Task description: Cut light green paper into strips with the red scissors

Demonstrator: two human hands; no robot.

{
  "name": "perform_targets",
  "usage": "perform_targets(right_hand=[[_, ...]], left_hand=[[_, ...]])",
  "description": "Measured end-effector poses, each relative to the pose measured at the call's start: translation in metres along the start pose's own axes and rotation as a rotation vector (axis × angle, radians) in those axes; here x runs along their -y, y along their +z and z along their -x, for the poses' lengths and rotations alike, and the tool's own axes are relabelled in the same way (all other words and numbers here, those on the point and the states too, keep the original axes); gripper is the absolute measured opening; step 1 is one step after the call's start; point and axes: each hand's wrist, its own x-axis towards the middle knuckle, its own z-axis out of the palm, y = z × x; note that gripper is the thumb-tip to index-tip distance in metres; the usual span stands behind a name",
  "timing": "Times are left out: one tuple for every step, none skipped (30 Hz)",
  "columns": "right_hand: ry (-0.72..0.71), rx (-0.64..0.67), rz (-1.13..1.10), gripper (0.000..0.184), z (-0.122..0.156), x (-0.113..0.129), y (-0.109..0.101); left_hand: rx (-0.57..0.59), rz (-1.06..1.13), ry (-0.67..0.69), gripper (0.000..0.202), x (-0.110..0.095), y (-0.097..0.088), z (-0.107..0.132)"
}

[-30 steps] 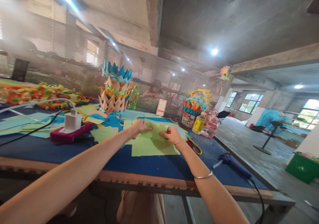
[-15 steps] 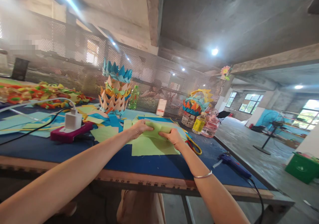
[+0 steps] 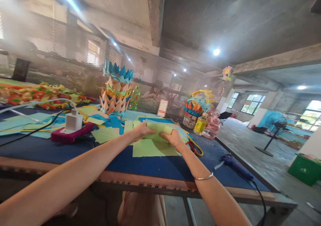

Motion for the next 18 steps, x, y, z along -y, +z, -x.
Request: perform_targets(right_hand=[[0.007,-0.012,-0.009,0.037,0.0,0.0,0.0],[0.014,-0.02,-0.022,0.037,0.0,0.001,0.0],[0.024,-0.026,-0.04,0.036,0.0,0.003,0.0],[0.033,-0.029,-0.065,0.036,0.001,0.004,0.0],[0.041,-0.029,-0.094,0.036,0.002,0.006,0.0],[0.047,-0.03,-0.12,0.037,0.003,0.007,0.0],[0.05,-0.029,-0.144,0.039,0.003,0.008,0.0],[0.052,-0.027,-0.169,0.04,0.004,0.008,0.0],[0.057,-0.026,-0.195,0.042,0.004,0.008,0.0],[0.064,-0.024,-0.217,0.043,0.003,0.008,0.0],[0.072,-0.024,-0.234,0.044,0.003,0.008,0.0],[0.081,-0.025,-0.248,0.044,0.002,0.007,0.0],[0.089,-0.027,-0.254,0.043,0.002,0.006,0.0],[0.096,-0.029,-0.252,0.042,0.001,0.006,0.0],[0.101,-0.03,-0.249,0.042,0.001,0.006,-0.001],[0.105,-0.032,-0.247,0.041,0.001,0.007,-0.001],[0.109,-0.032,-0.247,0.042,0.002,0.007,-0.001],[0.11,-0.031,-0.252,0.042,0.002,0.008,-0.001]], left_hand=[[-0.011,0.0,-0.012,0.04,-0.001,-0.001,0.0],[-0.023,0.006,-0.021,0.041,-0.002,-0.001,0.0],[-0.031,0.017,-0.026,0.041,-0.003,-0.002,0.0],[-0.031,0.031,-0.034,0.04,-0.004,-0.002,0.0],[-0.028,0.048,-0.039,0.037,-0.006,-0.002,0.0],[-0.026,0.063,-0.043,0.035,-0.007,-0.002,0.001],[-0.023,0.074,-0.048,0.034,-0.009,-0.002,0.001],[-0.017,0.083,-0.056,0.032,-0.011,-0.001,0.002],[-0.008,0.091,-0.067,0.031,-0.013,-0.001,0.004],[0.002,0.098,-0.077,0.03,-0.014,-0.001,0.005],[0.013,0.106,-0.085,0.028,-0.016,0.0,0.006],[0.022,0.113,-0.094,0.028,-0.018,0.0,0.007],[0.026,0.118,-0.102,0.027,-0.019,0.001,0.008],[0.026,0.121,-0.107,0.027,-0.02,0.001,0.009],[0.024,0.12,-0.111,0.026,-0.021,0.001,0.01],[0.02,0.116,-0.114,0.026,-0.021,0.001,0.01],[0.015,0.112,-0.116,0.026,-0.022,0.001,0.011],[0.013,0.108,-0.118,0.026,-0.022,0.001,0.011]])
